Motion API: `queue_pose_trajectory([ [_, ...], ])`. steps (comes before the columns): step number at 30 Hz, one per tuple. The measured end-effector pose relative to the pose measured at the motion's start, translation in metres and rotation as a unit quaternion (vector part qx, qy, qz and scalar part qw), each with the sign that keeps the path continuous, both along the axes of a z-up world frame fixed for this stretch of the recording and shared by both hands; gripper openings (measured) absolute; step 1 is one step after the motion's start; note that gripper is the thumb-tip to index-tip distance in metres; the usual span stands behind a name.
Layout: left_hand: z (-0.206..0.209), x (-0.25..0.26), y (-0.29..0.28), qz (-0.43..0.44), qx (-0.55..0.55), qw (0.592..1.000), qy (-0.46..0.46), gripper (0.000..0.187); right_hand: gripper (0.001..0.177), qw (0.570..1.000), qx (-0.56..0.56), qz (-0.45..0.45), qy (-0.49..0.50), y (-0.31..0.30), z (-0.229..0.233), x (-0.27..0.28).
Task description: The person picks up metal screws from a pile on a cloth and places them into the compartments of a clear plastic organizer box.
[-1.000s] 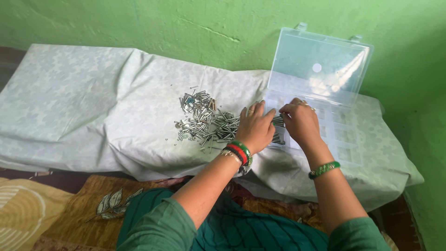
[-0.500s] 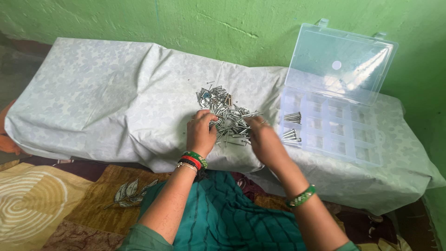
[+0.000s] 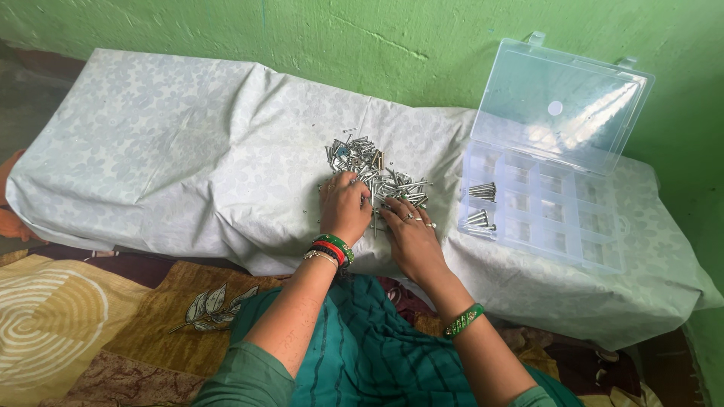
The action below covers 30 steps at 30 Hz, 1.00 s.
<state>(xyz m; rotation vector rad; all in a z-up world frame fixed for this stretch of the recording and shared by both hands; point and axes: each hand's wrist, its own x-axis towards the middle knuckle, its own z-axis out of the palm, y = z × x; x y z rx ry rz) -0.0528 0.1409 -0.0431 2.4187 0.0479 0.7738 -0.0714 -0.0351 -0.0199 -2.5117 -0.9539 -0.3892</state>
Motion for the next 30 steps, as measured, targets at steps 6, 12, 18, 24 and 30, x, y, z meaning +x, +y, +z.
queue_pose_trajectory([
  [6, -0.006, 0.002, 0.005, 0.020, -0.026, 0.999, -0.017, 0.032, 0.045, 0.997, 0.043, -0.058, 0.018, 0.007, 0.001, 0.005],
  [12, -0.011, 0.002, 0.004, 0.028, 0.014, 0.998, -0.054, 0.030, 0.047, 0.998, -0.048, -0.021, 0.031, 0.020, 0.008, 0.016],
  [18, -0.009, 0.002, 0.007, 0.055, -0.011, 0.998, -0.033, 0.019, 0.041, 0.999, -0.043, -0.020, 0.004, 0.015, 0.007, 0.011],
  [24, -0.003, -0.002, 0.005, 0.055, -0.023, 0.998, -0.021, 0.018, 0.041, 0.999, 0.034, -0.032, 0.006, 0.012, 0.003, 0.006],
  [30, -0.005, -0.003, 0.003, 0.057, -0.005, 0.997, -0.045, 0.016, 0.043, 0.998, 0.054, -0.013, -0.036, 0.022, 0.012, 0.008],
])
